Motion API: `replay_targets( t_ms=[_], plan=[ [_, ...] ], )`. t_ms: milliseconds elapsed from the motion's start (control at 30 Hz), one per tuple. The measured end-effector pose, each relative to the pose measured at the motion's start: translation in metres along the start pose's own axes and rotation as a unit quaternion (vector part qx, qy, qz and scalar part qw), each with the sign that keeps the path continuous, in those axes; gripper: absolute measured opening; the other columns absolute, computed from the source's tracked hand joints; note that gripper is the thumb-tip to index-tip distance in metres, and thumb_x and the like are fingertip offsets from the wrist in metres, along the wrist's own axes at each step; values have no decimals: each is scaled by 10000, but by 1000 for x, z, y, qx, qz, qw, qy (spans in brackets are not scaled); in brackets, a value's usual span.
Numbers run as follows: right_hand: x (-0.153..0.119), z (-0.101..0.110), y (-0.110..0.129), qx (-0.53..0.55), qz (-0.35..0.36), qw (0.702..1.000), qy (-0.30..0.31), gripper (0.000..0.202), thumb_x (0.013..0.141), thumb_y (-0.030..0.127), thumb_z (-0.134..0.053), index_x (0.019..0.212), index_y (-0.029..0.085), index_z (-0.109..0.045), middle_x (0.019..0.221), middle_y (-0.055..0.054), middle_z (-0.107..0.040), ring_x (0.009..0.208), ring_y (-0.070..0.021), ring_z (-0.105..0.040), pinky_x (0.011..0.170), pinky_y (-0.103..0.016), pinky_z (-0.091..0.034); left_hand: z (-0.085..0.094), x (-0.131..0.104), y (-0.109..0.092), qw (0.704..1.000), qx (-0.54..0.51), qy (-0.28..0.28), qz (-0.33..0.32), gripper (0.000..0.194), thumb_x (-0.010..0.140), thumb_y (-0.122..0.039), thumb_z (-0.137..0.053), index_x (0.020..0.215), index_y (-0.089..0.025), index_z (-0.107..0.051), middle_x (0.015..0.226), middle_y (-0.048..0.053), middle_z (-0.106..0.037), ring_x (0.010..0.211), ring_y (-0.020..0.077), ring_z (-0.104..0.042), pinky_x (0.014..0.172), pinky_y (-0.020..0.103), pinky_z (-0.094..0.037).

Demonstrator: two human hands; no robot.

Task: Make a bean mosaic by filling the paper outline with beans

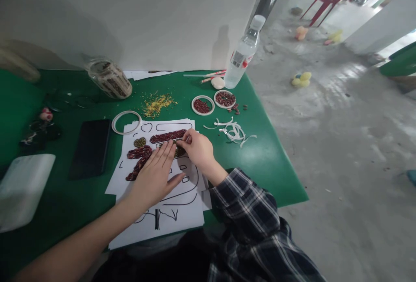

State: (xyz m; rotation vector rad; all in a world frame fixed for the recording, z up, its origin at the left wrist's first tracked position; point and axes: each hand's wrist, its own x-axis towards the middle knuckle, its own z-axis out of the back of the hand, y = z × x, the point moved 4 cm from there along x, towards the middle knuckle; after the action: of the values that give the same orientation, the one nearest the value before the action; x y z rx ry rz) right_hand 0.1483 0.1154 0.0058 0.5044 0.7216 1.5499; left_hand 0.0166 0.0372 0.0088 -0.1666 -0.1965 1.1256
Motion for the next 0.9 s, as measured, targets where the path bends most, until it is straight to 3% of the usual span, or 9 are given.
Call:
replay_targets(
  t_ms=[233, 900],
  plan=[
    [1, 0, 3, -4, -21, 1000, -14, 304, 780, 505, -580, 723, 208, -548, 637, 17, -605, 574, -121, -522, 509, -239, -290, -4, 2, -2, 1000, -9, 10, 5, 753, 861, -511, -410, 1387, 9, -271, 1460, 209, -288, 1371, 285, -226, 1120, 446, -231],
    [-1, -2, 4, -37, -14, 999, -29, 285, 764, 492, -609, 726, 213, -570, 664, 11, -625, 591, -125, -534, 498, -236, -271, 4, 5, -3, 999, -30, -12, 19, 704, 824, -424, -465, 1355, 15, -321, 1407, 222, -383, 1333, 294, -317, 1088, 462, -294]
  ],
)
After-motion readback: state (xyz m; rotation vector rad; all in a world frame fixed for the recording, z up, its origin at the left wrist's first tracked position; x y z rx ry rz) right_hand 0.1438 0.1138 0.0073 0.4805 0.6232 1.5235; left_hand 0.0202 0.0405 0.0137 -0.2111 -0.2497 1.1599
